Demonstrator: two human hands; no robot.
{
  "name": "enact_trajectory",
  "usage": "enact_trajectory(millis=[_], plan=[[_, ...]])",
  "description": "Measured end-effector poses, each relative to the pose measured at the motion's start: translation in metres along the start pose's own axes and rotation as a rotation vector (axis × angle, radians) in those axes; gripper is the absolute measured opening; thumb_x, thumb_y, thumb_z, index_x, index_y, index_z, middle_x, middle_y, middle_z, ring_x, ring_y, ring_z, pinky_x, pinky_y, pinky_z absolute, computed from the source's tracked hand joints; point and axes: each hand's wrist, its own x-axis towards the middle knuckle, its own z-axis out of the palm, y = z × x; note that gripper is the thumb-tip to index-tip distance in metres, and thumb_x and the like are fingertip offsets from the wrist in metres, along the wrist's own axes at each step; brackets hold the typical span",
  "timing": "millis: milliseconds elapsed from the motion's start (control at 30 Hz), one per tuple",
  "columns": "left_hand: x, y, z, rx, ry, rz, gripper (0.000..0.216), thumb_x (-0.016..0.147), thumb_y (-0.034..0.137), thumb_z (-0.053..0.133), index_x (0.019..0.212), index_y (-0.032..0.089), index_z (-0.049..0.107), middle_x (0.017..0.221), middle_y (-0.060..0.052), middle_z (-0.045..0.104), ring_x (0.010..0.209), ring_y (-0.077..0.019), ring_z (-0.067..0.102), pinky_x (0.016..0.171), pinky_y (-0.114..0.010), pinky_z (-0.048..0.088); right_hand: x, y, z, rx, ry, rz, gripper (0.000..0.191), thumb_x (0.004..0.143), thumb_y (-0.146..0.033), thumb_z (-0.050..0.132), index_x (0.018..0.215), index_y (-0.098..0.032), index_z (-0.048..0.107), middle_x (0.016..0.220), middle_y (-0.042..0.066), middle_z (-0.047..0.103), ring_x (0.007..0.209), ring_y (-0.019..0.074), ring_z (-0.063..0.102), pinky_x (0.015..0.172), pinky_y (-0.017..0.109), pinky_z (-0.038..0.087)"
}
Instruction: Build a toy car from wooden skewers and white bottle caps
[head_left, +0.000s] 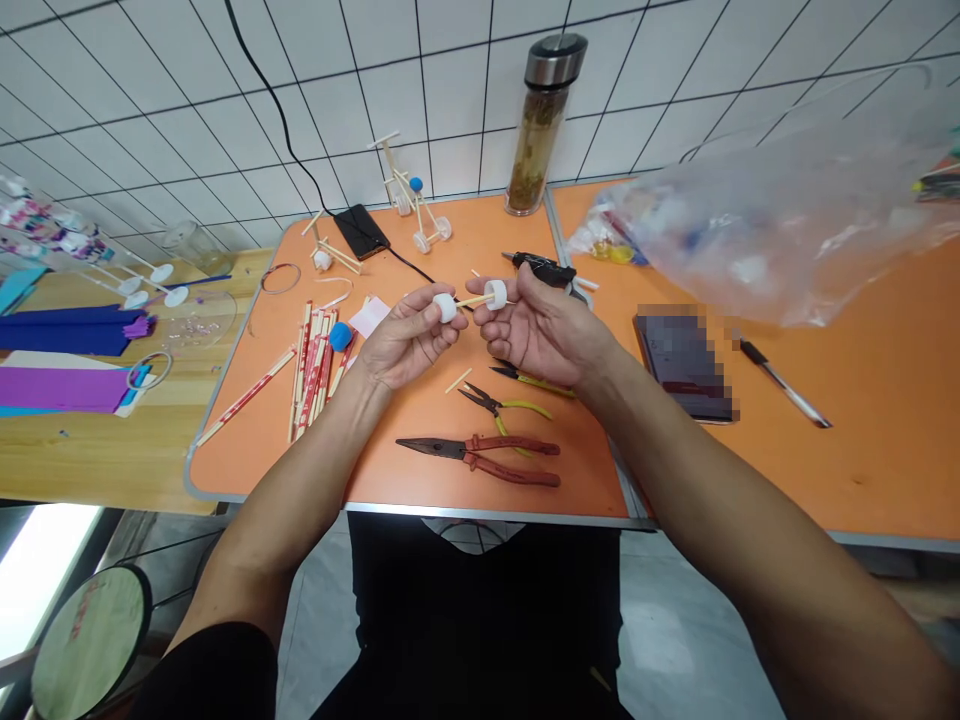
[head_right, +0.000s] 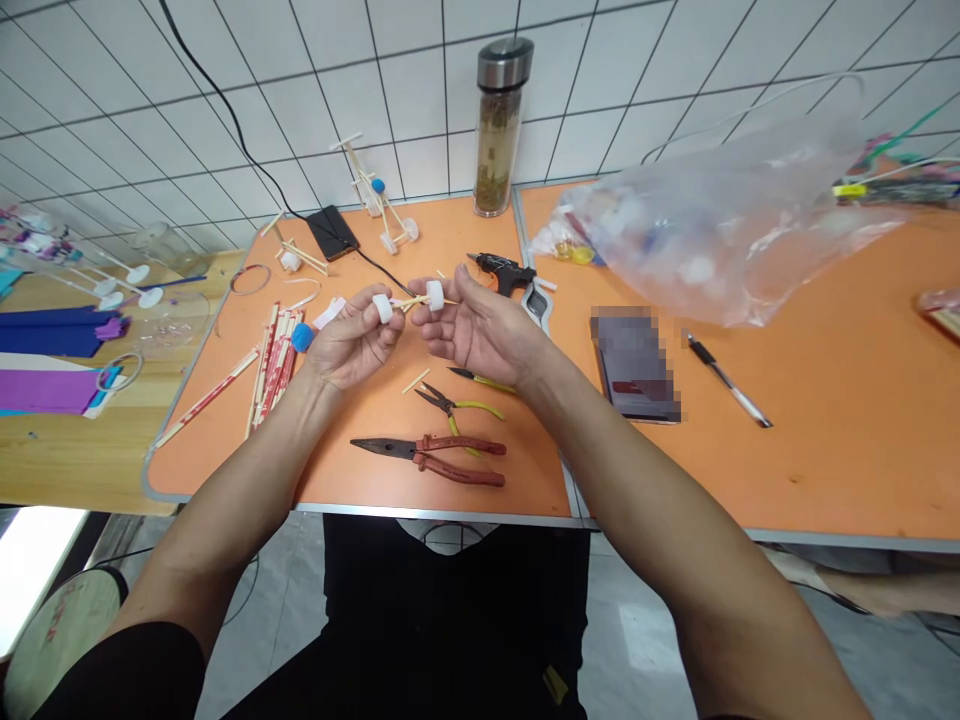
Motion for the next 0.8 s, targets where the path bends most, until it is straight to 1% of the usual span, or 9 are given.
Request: enact_trajectory(millis=[133, 233, 300, 400, 433, 567, 633, 733, 800], plan=[[0.000, -0.001, 0.000, -0.010, -0.008, -0.015, 0.020, 0.104, 0.003, 0.068, 0.096, 0.018, 0.078, 0.075, 0.000, 0.077, 0.070, -0.0108, 0.081, 0.065, -0.013, 0.061, 0.001, 0.004, 0.003, 0.175, -0.026, 0.060, 0.033, 0.125, -0.042, 0.047, 0.117, -0.021, 0.071, 0.087, -0.001, 0.070, 0.068, 0.0079, 0.065, 0.065, 0.016, 0.057], [-0.001, -0.002, 0.001, 0.005, -0.023, -0.028, 0.018, 0.104, 0.006, 0.070, 0.095, 0.019, 0.079, 0.073, 0.000, 0.075, 0.069, -0.0109, 0.079, 0.063, -0.014, 0.059, 0.002, 0.008, 0.005, 0.231, -0.030, 0.073, 0.028, 0.124, -0.032, 0.046, 0.112, -0.021, 0.069, 0.087, -0.002, 0.063, 0.063, 0.0080, 0.053, 0.058, 0.017, 0.049], [-0.003, -0.002, 0.001, 0.017, -0.035, -0.037, 0.013, 0.101, 0.009, 0.076, 0.093, 0.018, 0.079, 0.072, -0.001, 0.073, 0.069, -0.0120, 0.078, 0.060, -0.015, 0.056, 0.002, 0.010, 0.005, 0.210, -0.031, 0.059, 0.025, 0.122, -0.033, 0.049, 0.109, -0.022, 0.068, 0.087, -0.002, 0.060, 0.060, 0.0083, 0.046, 0.056, 0.018, 0.045], [-0.004, -0.003, 0.000, 0.032, -0.072, -0.048, 0.011, 0.096, 0.012, 0.083, 0.090, 0.018, 0.077, 0.070, -0.001, 0.071, 0.068, -0.0128, 0.076, 0.056, -0.016, 0.053, 0.002, 0.012, 0.002, 0.150, -0.030, 0.029, 0.016, 0.115, -0.036, 0.063, 0.107, -0.023, 0.066, 0.085, -0.003, 0.058, 0.059, 0.0082, 0.041, 0.055, 0.019, 0.041], [-0.004, -0.004, -0.001, 0.036, -0.084, -0.052, 0.012, 0.095, 0.012, 0.085, 0.089, 0.018, 0.077, 0.070, -0.001, 0.071, 0.068, -0.0129, 0.075, 0.055, -0.016, 0.053, 0.002, 0.012, 0.000, 0.115, -0.045, 0.009, 0.016, 0.113, -0.038, 0.067, 0.107, -0.023, 0.065, 0.085, -0.003, 0.058, 0.060, 0.0082, 0.040, 0.055, 0.019, 0.040], [-0.004, -0.007, -0.004, 0.034, -0.098, -0.070, 0.017, 0.090, 0.016, 0.091, 0.088, 0.019, 0.074, 0.072, 0.000, 0.071, 0.067, -0.0132, 0.076, 0.054, -0.015, 0.054, 0.002, 0.013, -0.006, -0.057, -0.149, -0.117, 0.029, 0.104, -0.048, 0.080, 0.105, -0.024, 0.063, 0.082, -0.004, 0.055, 0.058, 0.0069, 0.036, 0.053, 0.018, 0.037], [-0.004, -0.008, -0.005, 0.034, -0.117, -0.066, 0.021, 0.086, 0.018, 0.095, 0.088, 0.019, 0.074, 0.071, 0.000, 0.070, 0.066, -0.0131, 0.075, 0.055, -0.015, 0.054, 0.002, 0.013, -0.008, -0.110, -0.167, -0.153, 0.033, 0.103, -0.052, 0.081, 0.103, -0.023, 0.063, 0.082, -0.004, 0.056, 0.058, 0.0061, 0.035, 0.053, 0.018, 0.037], [-0.004, -0.009, -0.005, 0.031, -0.192, -0.063, 0.026, 0.078, 0.018, 0.100, 0.088, 0.019, 0.075, 0.067, 0.000, 0.069, 0.065, -0.0143, 0.074, 0.052, -0.016, 0.053, 0.003, 0.012, -0.011, -0.200, -0.165, -0.178, 0.035, 0.107, -0.055, 0.074, 0.099, -0.023, 0.062, 0.081, -0.003, 0.057, 0.056, 0.0063, 0.036, 0.052, 0.019, 0.038], [-0.004, -0.009, -0.004, 0.030, -0.198, -0.067, 0.026, 0.078, 0.017, 0.100, 0.087, 0.019, 0.076, 0.066, 0.000, 0.069, 0.064, -0.0146, 0.074, 0.052, -0.016, 0.054, 0.003, 0.011, -0.011, -0.233, -0.165, -0.178, 0.036, 0.108, -0.055, 0.071, 0.097, -0.023, 0.060, 0.081, -0.003, 0.057, 0.056, 0.0069, 0.035, 0.052, 0.020, 0.038]])
